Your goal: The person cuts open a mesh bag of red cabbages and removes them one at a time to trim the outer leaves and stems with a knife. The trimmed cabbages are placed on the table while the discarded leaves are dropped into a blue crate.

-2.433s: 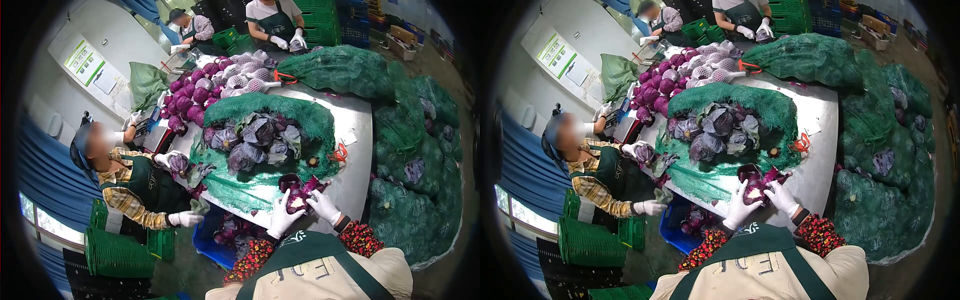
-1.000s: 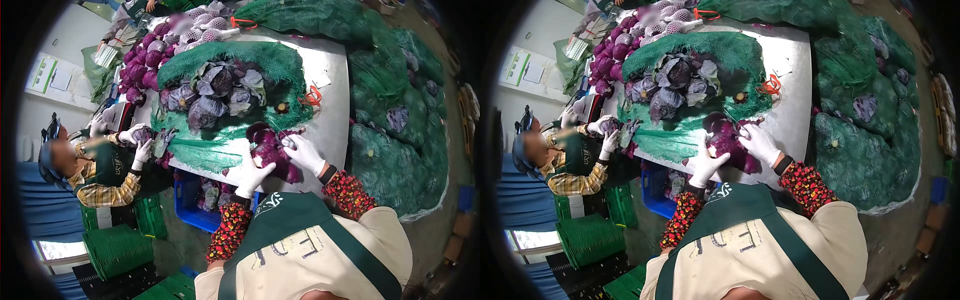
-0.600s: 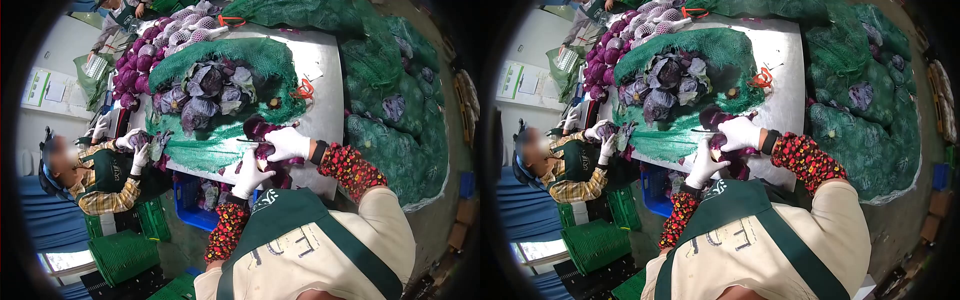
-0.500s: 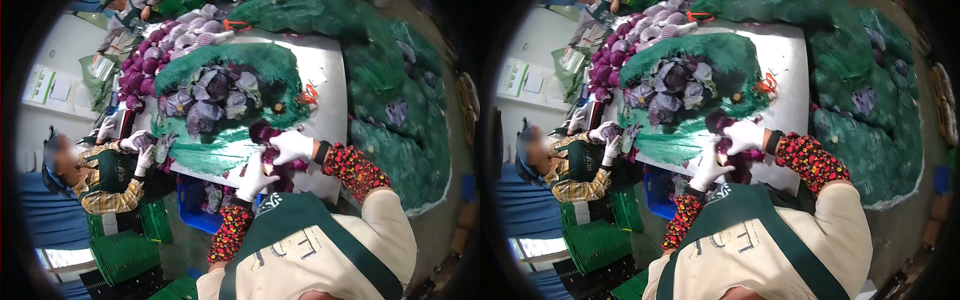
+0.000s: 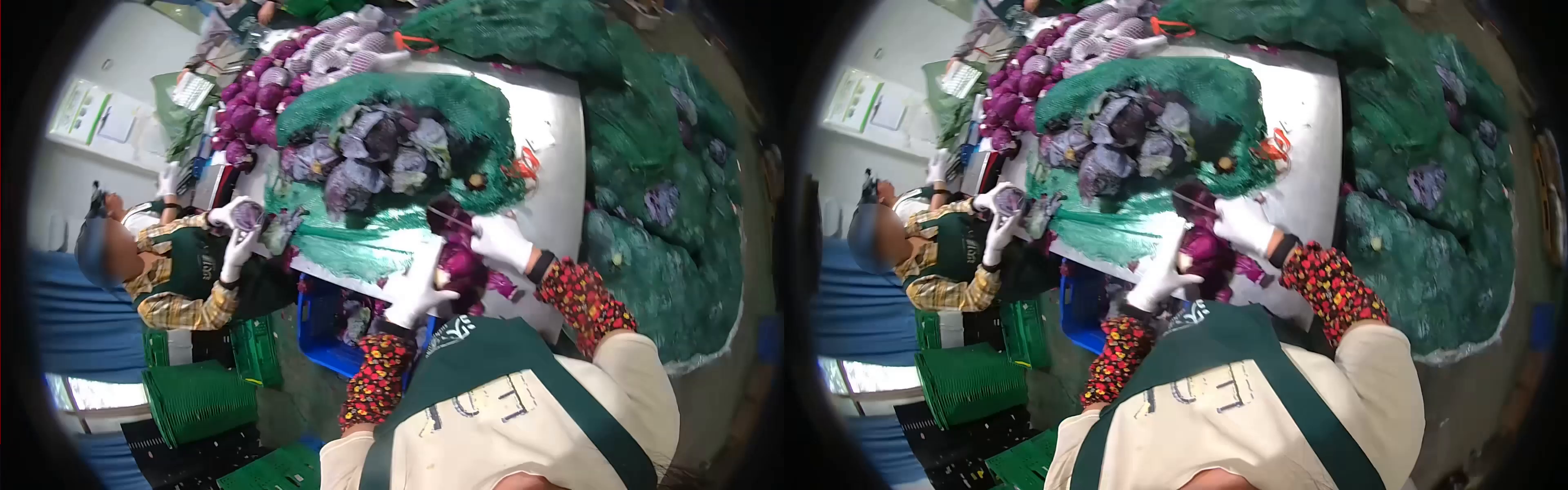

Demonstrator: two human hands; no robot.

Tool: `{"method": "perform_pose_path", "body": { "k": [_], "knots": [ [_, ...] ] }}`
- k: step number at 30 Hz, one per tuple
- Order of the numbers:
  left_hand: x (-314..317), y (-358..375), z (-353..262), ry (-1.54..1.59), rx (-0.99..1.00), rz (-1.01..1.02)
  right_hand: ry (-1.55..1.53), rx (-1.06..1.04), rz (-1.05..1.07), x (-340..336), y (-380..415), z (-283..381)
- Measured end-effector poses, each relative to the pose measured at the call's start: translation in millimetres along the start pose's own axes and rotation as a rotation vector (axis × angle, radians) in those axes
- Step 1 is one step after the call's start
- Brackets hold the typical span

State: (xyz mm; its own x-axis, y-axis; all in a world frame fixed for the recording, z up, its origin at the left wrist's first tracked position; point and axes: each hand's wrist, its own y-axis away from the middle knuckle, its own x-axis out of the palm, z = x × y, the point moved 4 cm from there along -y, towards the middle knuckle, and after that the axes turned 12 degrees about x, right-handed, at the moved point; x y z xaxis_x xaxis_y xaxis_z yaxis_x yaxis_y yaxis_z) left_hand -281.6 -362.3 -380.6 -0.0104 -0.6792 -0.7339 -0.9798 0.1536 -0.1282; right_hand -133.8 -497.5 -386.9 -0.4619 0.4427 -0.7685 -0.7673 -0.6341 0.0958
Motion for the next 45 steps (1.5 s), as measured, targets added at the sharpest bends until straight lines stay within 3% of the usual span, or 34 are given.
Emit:
{"method": "perform_pose_path", "body": {
  "k": [5, 7, 12, 13, 17, 21, 23, 25, 27, 31, 33, 35, 39, 41, 43, 45],
  "knots": [
    [-19, 15, -4, -0.100, -0.087, -0.014, -0.261, 0.088, 0.096, 25, -9, -23],
    [-12, 4, -34, -0.101, -0.140, -0.203, -0.282, 0.148, 0.087, 31, -6, -24],
    [-7, 21, -6, -0.076, -0.126, -0.266, -0.045, 0.317, 0.057, 29, -9, -41],
    [-9, 28, 5, -0.128, -0.092, -0.253, -0.045, 0.314, 0.059, 25, -7, -42],
    [-23, 53, 24, 0.315, -0.365, -0.308, -0.073, 0.297, 0.150, 28, 3, -48],
    [-13, 51, 21, 0.309, -0.320, -0.376, -0.149, 0.281, 0.123, 43, 13, -41],
    [-18, 49, 19, 0.116, -0.306, -0.362, -0.101, 0.199, -0.011, 45, 12, -36],
    [-18, 54, 23, 0.647, -0.484, -0.546, -0.102, 0.239, 0.010, 38, 16, -39],
    [-16, 74, 54, 0.632, -0.387, -0.536, -0.220, 0.287, 0.087, 27, 18, -38],
    [-37, 81, 34, 1.013, -0.362, -0.737, -0.246, 0.255, -0.007, 18, 13, -54],
    [-52, 79, 30, 1.186, -0.258, -0.816, -0.123, 0.194, -0.070, 3, 10, -65],
    [-63, 87, 37, 1.305, -0.233, -0.846, -0.247, 0.290, -0.048, -8, 9, -70],
    [-93, 72, 14, 1.228, -0.176, -0.798, -0.226, 0.309, -0.164, -34, 12, -42],
    [-109, 49, -13, 0.997, -0.109, -0.754, -0.373, 0.274, -0.189, -38, 13, -30],
    [-113, 38, -15, 0.910, -0.102, -0.729, -0.503, 0.177, -0.150, -33, 14, -14],
    [-119, 23, -41, 0.785, -0.048, -0.664, -0.757, 0.228, 0.092, -24, 18, 6]
  ]
}}
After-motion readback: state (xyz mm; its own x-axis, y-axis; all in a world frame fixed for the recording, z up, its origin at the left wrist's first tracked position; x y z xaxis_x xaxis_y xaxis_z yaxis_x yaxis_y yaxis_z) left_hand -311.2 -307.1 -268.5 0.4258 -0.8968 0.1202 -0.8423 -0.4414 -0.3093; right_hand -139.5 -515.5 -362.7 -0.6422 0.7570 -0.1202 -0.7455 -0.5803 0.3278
